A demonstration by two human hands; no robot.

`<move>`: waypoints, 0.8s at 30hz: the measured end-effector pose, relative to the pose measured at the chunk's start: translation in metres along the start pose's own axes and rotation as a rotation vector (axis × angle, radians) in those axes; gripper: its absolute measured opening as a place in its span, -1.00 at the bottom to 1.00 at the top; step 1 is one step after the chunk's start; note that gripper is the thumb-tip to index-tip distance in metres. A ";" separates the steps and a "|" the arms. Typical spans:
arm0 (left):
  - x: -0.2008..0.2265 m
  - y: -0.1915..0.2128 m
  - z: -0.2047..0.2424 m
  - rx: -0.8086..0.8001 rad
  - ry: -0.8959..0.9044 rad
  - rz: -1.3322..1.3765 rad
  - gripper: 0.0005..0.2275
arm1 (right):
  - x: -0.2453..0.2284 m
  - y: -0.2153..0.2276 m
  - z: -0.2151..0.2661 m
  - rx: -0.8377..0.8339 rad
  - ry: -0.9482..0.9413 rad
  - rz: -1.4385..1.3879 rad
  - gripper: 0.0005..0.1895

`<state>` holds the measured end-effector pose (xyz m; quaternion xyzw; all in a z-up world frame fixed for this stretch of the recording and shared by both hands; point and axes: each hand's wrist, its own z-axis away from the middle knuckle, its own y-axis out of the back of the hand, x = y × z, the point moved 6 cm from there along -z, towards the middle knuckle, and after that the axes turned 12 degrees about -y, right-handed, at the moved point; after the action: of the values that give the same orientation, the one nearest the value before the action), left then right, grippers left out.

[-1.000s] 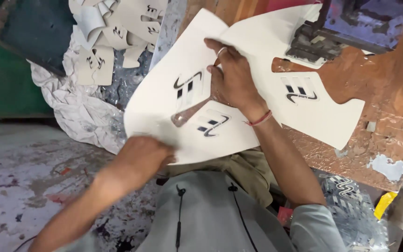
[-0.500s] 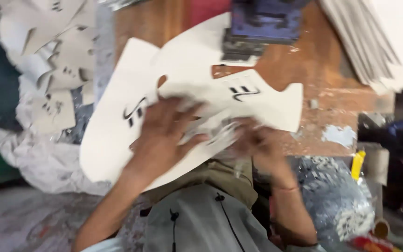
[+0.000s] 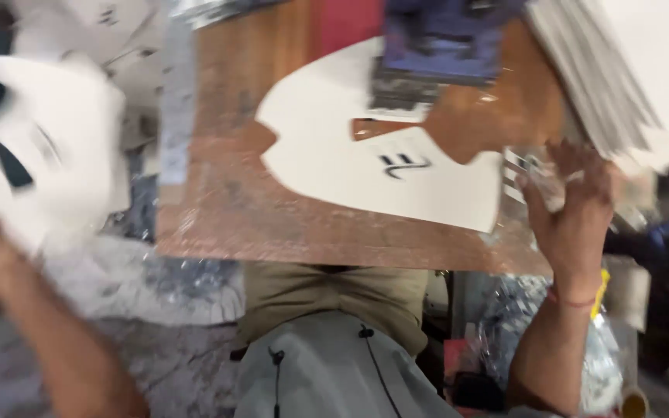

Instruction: The person uses a manual press to punch holes into white paper cutouts with a printed logo. They repeatedly pick up a cutout, align it under the press, operate the lever to punch, and then move the finished piece aside.

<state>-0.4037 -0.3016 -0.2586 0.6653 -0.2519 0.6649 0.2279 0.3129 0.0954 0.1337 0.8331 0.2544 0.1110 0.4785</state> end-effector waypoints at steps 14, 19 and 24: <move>0.242 -0.565 -0.017 -0.416 -0.966 -1.001 -0.56 | 0.119 -0.083 0.127 0.031 -0.433 -0.145 -0.86; 0.191 -0.636 -0.060 -0.677 -0.671 -0.760 -0.55 | 0.100 -0.075 0.118 0.109 -0.455 -0.195 -0.76; 0.252 -0.534 -0.012 -0.641 -0.695 -0.929 -0.63 | 0.082 -0.043 0.091 0.114 -0.545 -0.075 -0.74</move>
<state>-0.0751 0.1093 0.0102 0.7796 -0.1829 0.1361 0.5832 0.4077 0.0896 0.0454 0.8478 0.1530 -0.1494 0.4853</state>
